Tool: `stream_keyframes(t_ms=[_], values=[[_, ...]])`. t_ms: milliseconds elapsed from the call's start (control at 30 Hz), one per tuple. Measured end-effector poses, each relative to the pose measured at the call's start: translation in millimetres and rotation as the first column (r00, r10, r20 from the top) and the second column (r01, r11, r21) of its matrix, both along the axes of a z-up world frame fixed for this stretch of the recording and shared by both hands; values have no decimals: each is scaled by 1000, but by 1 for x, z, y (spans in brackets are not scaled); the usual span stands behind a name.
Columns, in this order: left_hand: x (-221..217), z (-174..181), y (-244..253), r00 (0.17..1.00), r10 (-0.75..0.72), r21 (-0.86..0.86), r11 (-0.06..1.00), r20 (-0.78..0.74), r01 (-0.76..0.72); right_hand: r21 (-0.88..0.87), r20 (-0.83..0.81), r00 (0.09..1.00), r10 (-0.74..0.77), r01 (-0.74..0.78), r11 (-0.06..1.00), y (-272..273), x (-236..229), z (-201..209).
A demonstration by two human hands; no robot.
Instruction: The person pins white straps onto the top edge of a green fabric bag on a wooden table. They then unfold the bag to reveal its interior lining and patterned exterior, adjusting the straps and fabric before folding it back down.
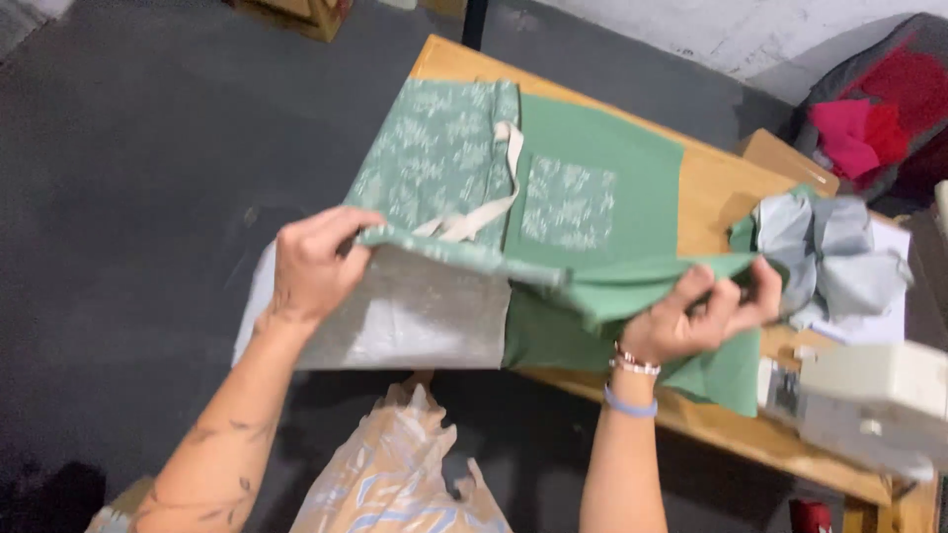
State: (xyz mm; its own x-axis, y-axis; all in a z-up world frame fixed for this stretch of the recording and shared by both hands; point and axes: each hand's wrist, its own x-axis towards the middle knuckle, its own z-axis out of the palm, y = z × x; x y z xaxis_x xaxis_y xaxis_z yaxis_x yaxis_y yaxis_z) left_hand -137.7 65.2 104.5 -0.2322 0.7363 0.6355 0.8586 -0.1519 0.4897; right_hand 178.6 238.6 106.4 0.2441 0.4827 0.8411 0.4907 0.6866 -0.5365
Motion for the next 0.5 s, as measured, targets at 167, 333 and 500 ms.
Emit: stream_keyframes(t_ms=[167, 333, 500], values=[[-76, -9, 165, 990, 135, -221, 967, 32, -125, -68, 69, 998, 10, -6, 998, 177, -56, -41], [-127, -41, 303, 970, 239, -640, 752, 42, -158, -236, 195, 978, -78, 124, 964, 305, -112, -134], [-176, -206, 391, 976, 217, -922, 383, 32, -55, -653, 651, 754, 84, 501, 568, 360, -122, -294]])
